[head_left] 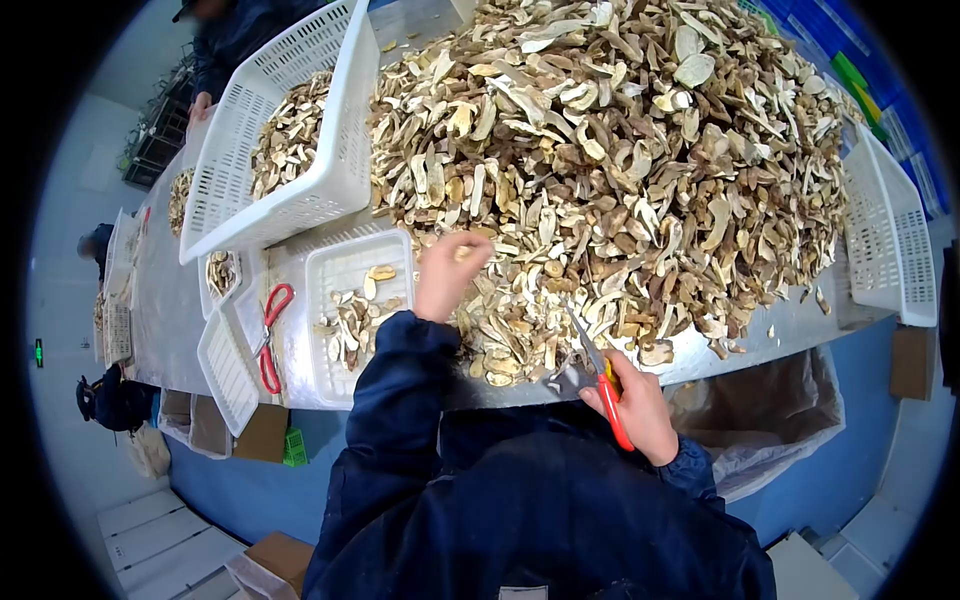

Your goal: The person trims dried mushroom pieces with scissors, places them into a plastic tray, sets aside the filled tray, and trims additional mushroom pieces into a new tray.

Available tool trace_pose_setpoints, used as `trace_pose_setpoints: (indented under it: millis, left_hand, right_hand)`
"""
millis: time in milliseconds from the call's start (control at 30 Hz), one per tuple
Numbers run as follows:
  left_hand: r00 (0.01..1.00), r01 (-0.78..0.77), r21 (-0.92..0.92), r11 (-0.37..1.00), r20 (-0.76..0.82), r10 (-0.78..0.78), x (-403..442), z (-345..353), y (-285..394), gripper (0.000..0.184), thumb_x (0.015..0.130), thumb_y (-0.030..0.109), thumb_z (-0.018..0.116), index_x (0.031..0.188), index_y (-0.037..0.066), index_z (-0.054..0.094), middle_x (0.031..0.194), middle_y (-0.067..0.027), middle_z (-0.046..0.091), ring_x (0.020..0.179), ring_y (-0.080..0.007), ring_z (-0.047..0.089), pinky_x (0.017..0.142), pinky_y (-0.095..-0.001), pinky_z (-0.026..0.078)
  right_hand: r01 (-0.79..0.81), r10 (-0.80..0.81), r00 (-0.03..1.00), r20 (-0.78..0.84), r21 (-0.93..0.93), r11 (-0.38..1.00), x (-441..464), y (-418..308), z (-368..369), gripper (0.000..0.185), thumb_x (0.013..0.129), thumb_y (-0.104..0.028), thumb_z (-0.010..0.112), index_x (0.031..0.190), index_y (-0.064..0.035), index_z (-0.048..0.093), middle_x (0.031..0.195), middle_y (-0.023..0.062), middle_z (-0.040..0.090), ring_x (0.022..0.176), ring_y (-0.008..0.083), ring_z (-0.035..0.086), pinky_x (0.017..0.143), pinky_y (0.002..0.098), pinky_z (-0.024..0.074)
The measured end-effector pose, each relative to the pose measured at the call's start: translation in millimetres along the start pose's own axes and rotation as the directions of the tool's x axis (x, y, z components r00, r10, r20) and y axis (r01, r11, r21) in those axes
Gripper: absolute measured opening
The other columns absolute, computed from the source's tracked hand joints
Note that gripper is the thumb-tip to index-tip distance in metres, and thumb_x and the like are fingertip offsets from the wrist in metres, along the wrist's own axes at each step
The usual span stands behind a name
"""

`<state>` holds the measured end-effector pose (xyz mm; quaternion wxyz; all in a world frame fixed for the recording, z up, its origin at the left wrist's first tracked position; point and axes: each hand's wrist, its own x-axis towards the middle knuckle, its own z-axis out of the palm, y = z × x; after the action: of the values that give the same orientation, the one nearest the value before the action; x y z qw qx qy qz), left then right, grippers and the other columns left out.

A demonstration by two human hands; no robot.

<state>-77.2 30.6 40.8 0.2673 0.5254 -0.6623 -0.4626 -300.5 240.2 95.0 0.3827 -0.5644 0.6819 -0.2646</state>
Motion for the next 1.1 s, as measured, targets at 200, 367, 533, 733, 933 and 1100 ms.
trace_pose_setpoints:
  millis: [200,367,533,733,933,1100]
  left_hand:
    - [0.970,-0.177,0.579,0.796,-0.032,0.239,3,19,13,0.017,0.079,0.011,0.065,0.093,0.002,0.065,0.099,-0.0150,0.063,0.088,-0.0353,0.062,0.074,-0.0407,0.049]
    - [0.949,-0.300,0.100,0.949,-0.064,0.307,1,4,7,0.015,0.082,0.016,0.068,0.087,0.004,0.061,0.082,-0.0043,0.059,0.078,-0.0195,0.057,0.068,-0.0314,0.046]
    - [0.956,0.294,-0.883,0.365,0.263,-0.132,-9,-25,-1,0.018,0.086,0.007,0.060,0.093,0.011,0.044,0.077,0.0006,0.048,0.068,-0.0073,0.050,0.049,-0.0189,0.037]
    - [0.968,0.169,-0.311,0.935,0.231,-0.098,-6,17,8,0.013,0.082,0.011,0.066,0.089,0.003,0.059,0.080,-0.0040,0.055,0.071,-0.0159,0.058,0.059,-0.0282,0.045]
    - [0.926,-0.345,0.506,0.790,0.047,0.374,4,51,7,0.020,0.079,0.018,0.068,0.088,0.000,0.064,0.084,-0.0159,0.062,0.077,-0.0364,0.061,0.070,-0.0424,0.048]
    - [0.990,-0.133,0.403,0.906,0.019,0.137,-1,41,18,0.019,0.080,0.015,0.070,0.092,0.001,0.065,0.085,-0.0187,0.063,0.073,-0.0333,0.060,0.068,-0.0367,0.047]
  right_hand:
    - [0.024,-0.023,0.999,-0.049,0.018,1.000,-4,1,-1,0.051,0.078,-0.032,0.076,0.113,-0.0031,0.053,0.060,0.0168,0.058,0.060,0.0370,0.062,0.054,0.0398,0.0466]
    - [0.016,-0.017,0.998,-0.062,-0.016,1.000,-5,6,-3,0.051,0.078,-0.032,0.076,0.114,-0.0027,0.053,0.061,0.0169,0.058,0.061,0.0370,0.062,0.054,0.0397,0.0469]
    - [0.015,-0.014,0.999,-0.048,0.003,1.000,-3,2,-3,0.049,0.078,-0.031,0.076,0.112,-0.0024,0.054,0.061,0.0176,0.059,0.062,0.0375,0.062,0.055,0.0402,0.0475]
    - [0.023,-0.022,0.999,-0.048,0.010,1.000,-4,0,0,0.049,0.078,-0.031,0.076,0.111,-0.0023,0.054,0.062,0.0173,0.059,0.062,0.0375,0.062,0.055,0.0402,0.0477]
    - [0.006,-0.006,0.998,-0.064,0.009,1.000,-8,4,-3,0.051,0.078,-0.032,0.076,0.113,-0.0023,0.054,0.062,0.0171,0.058,0.061,0.0368,0.062,0.055,0.0395,0.0476]
    - [0.010,-0.009,0.997,-0.077,0.009,1.000,-9,5,-4,0.050,0.079,-0.031,0.075,0.114,-0.0022,0.054,0.062,0.0172,0.058,0.061,0.0367,0.062,0.055,0.0394,0.0476]
